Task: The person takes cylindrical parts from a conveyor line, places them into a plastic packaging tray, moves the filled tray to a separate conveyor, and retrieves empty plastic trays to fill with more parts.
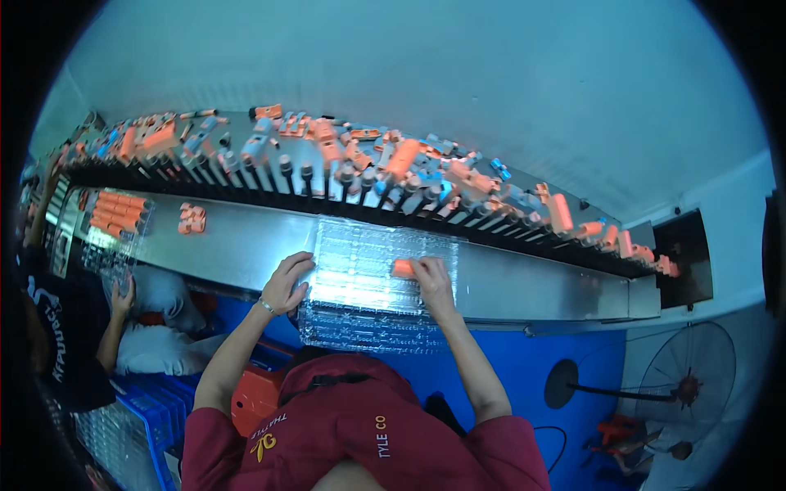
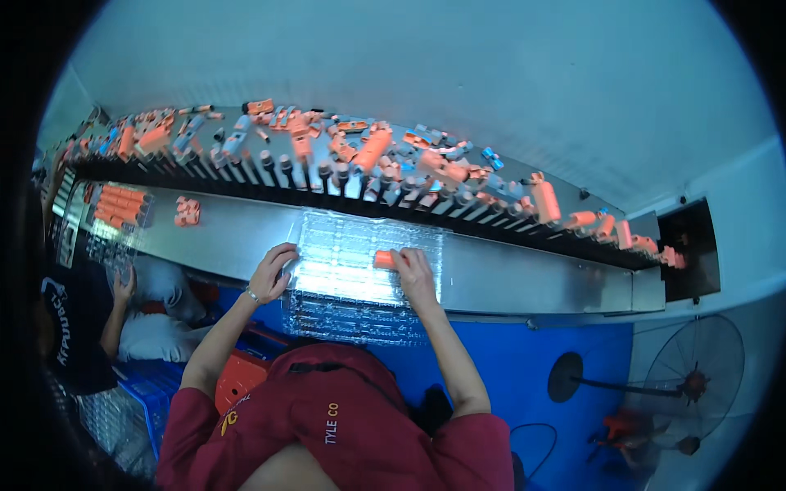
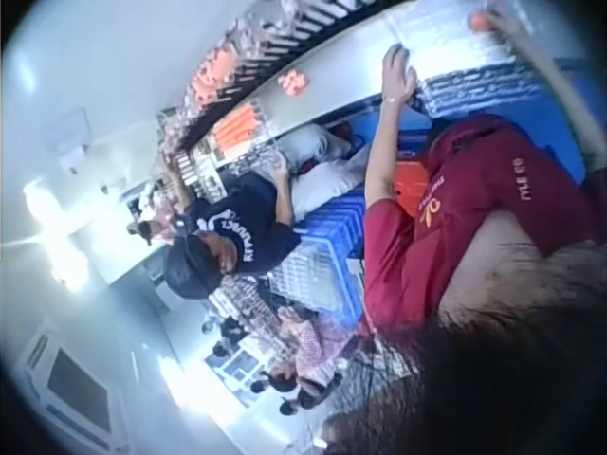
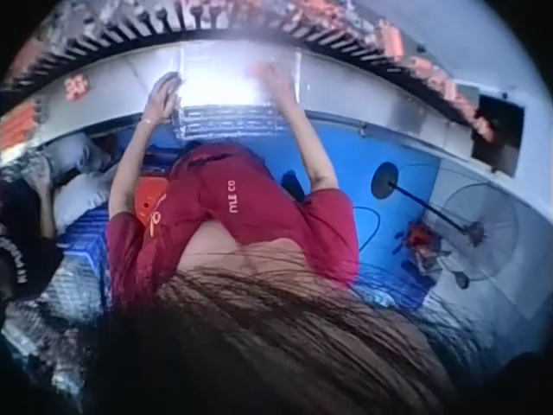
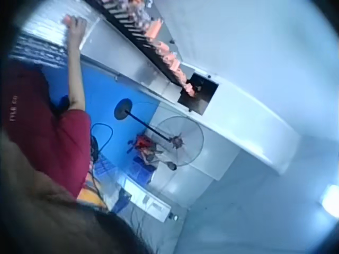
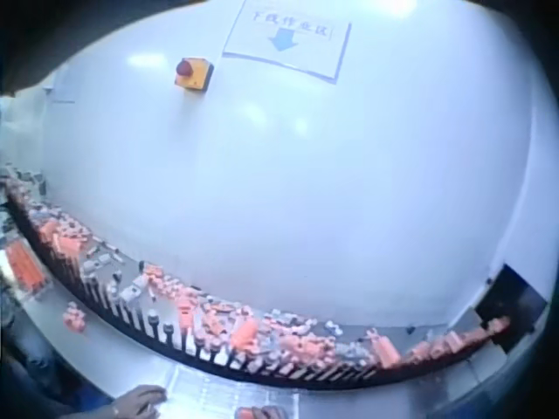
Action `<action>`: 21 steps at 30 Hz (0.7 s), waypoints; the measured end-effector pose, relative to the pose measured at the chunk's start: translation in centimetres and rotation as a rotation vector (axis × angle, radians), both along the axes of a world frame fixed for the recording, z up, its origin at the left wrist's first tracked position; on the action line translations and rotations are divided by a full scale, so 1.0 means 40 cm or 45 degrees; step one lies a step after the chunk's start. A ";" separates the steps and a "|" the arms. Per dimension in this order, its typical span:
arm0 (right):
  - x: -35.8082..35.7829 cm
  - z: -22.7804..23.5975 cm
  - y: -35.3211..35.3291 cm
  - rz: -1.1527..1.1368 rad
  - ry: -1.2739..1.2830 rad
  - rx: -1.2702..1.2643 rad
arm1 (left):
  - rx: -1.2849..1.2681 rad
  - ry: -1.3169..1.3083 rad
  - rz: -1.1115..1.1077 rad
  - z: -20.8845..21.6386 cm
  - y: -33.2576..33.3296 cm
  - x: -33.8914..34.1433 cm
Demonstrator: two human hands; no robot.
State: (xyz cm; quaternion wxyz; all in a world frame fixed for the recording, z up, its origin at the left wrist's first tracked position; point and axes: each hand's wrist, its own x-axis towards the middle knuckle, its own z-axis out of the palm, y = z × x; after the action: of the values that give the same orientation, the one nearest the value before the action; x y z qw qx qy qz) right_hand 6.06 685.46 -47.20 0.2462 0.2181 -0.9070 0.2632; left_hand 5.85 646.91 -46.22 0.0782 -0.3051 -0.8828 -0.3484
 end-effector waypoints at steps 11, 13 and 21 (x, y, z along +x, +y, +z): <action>-0.001 -0.031 0.221 0.015 -0.084 -0.398 | 0.061 0.729 -0.381 0.344 0.599 -0.111; -0.001 -0.046 0.267 -0.005 -0.076 -0.398 | 0.190 0.730 -0.228 0.444 0.690 -0.173; -0.013 -0.060 0.401 0.019 -0.099 -0.426 | -0.350 0.076 -0.243 0.571 1.093 -0.279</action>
State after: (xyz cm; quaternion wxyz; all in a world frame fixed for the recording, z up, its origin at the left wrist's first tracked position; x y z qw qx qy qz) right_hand 5.53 701.48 -49.59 0.2418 0.1707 -0.8577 0.4204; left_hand -5.30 690.65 -23.38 0.0283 -0.4054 -0.8866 -0.2209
